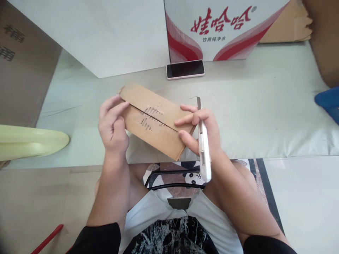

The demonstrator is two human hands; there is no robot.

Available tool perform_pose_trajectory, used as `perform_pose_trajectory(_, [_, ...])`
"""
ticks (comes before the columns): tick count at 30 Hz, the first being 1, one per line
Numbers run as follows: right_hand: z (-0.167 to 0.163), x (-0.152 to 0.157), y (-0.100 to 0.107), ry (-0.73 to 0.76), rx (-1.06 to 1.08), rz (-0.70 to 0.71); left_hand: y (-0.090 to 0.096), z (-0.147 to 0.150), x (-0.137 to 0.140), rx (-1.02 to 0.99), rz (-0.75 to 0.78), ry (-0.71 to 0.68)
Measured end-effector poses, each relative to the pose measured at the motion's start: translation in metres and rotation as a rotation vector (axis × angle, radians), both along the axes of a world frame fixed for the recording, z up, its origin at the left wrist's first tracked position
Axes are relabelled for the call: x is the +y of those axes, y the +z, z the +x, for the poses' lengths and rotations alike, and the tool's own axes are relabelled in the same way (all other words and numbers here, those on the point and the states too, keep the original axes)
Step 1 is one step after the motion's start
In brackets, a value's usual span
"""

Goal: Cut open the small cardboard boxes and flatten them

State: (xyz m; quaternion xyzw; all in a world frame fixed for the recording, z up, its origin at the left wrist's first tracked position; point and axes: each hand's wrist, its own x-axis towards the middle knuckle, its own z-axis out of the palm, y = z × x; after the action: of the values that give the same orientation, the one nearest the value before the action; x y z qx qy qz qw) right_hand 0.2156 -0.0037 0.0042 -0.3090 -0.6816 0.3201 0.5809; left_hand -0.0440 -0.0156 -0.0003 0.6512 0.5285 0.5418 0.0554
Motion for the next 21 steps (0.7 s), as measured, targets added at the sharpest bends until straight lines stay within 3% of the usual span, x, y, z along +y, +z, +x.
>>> perform_pose_trajectory(4, [0.001,-0.001,0.003,0.034,-0.039,-0.005,0.002,-0.001,0.000,0.058,-0.022,0.003])
perform_pose_trajectory(8, [-0.001,0.000,0.001,0.027,0.058,-0.014,0.005,-0.003,0.000,0.085,-0.059,-0.005])
perform_pose_trajectory(12, [0.002,0.007,-0.011,-0.151,0.220,-0.128,0.006,-0.006,-0.002,0.075,-0.060,-0.002])
perform_pose_trajectory(15, [0.009,0.016,-0.025,-0.255,0.199,-0.266,0.003,-0.015,-0.002,0.016,-0.031,-0.012])
perform_pose_trajectory(19, [0.012,0.019,-0.035,-0.098,0.123,-0.446,-0.005,-0.041,0.002,-0.084,0.059,0.003])
perform_pose_trajectory(21, [0.009,0.017,-0.032,0.032,0.080,-0.436,-0.011,-0.055,0.006,-0.108,0.093,0.033])
